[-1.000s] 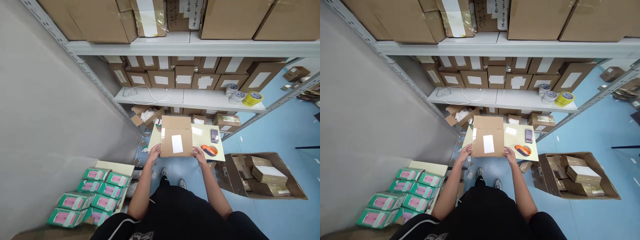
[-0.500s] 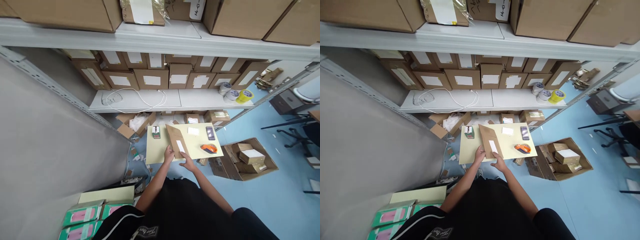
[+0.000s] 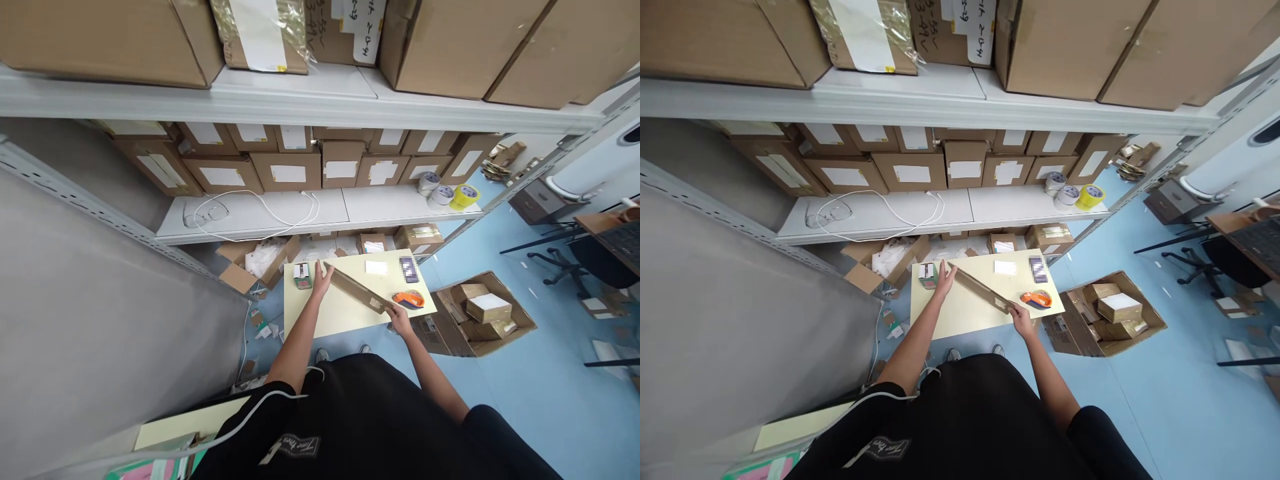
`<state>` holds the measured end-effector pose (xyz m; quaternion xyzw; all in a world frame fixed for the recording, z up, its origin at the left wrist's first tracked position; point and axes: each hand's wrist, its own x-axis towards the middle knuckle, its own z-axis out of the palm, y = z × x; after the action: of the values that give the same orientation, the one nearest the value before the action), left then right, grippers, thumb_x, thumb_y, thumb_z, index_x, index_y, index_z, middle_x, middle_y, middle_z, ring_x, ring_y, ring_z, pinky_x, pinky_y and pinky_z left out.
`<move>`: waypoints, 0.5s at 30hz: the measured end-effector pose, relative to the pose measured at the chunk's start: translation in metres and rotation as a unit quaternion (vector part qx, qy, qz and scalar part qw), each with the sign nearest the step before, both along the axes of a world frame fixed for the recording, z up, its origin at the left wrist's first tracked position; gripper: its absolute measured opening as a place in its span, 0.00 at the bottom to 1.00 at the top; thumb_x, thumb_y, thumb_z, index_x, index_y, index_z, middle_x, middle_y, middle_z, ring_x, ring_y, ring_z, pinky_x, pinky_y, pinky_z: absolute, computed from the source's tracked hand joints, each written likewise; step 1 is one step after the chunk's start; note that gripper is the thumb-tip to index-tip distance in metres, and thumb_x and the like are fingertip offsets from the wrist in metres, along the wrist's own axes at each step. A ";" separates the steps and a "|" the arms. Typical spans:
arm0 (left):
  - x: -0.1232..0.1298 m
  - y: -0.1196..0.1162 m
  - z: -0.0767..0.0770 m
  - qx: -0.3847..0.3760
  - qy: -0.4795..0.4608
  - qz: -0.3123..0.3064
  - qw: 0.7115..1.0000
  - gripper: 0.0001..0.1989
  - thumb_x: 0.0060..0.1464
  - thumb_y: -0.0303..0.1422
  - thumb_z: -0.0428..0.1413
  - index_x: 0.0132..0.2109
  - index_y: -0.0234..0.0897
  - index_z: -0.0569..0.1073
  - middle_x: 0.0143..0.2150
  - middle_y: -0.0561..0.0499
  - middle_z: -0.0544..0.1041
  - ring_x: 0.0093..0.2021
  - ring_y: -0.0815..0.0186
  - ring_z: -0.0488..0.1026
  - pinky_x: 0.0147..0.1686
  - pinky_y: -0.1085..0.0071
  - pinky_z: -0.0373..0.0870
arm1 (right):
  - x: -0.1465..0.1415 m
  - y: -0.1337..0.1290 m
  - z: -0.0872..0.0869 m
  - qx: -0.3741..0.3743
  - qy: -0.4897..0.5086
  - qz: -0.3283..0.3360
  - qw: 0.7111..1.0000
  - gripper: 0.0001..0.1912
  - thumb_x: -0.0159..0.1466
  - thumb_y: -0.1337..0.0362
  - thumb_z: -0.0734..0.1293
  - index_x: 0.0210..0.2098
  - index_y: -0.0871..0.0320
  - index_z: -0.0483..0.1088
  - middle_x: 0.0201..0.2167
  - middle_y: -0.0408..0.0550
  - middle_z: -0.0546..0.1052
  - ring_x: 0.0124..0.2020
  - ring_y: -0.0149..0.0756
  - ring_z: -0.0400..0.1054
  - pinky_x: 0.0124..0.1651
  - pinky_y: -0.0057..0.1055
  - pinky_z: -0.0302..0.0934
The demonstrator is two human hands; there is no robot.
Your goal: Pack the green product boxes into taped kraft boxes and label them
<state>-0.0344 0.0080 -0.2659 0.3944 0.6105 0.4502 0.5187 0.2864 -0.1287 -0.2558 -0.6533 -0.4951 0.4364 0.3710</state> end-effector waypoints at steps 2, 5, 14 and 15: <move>0.000 0.005 0.003 0.011 -0.001 -0.022 1.000 0.41 0.62 0.53 0.60 0.75 0.44 0.59 0.77 0.40 0.60 0.76 0.53 0.58 0.73 0.57 0.53 | 0.008 -0.001 -0.001 -0.013 0.012 -0.004 1.000 0.20 0.56 0.46 0.71 0.40 0.53 0.80 0.37 0.52 0.83 0.50 0.57 0.74 0.59 0.52 0.67; 0.006 -0.004 0.004 0.028 0.006 -0.035 0.999 0.39 0.63 0.52 0.59 0.74 0.44 0.60 0.75 0.40 0.63 0.76 0.54 0.57 0.74 0.56 0.51 | 0.009 0.005 -0.006 -0.028 0.026 0.002 0.999 0.29 0.58 0.47 0.70 0.54 0.53 0.77 0.49 0.54 0.81 0.57 0.56 0.72 0.65 0.53 0.63; 0.032 -0.062 -0.005 -0.004 0.021 0.004 1.000 0.40 0.61 0.53 0.60 0.73 0.40 0.61 0.72 0.39 0.67 0.72 0.54 0.64 0.70 0.57 0.60 | -0.020 0.070 -0.014 0.011 0.043 0.055 0.998 0.38 0.63 0.49 0.66 0.71 0.50 0.63 0.67 0.53 0.72 0.69 0.47 0.64 0.72 0.51 0.55; 0.031 -0.066 -0.005 -0.012 0.029 0.016 0.999 0.40 0.61 0.54 0.60 0.73 0.40 0.61 0.72 0.38 0.67 0.72 0.54 0.64 0.69 0.57 0.60 | -0.018 0.074 -0.015 0.016 0.042 0.045 0.998 0.39 0.64 0.47 0.65 0.72 0.49 0.62 0.66 0.52 0.73 0.68 0.47 0.65 0.71 0.52 0.57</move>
<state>-0.0034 -0.0579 -0.2714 0.3913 0.6367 0.4394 0.4984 0.2682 -0.0550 -0.2705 -0.6053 -0.5155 0.4713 0.3819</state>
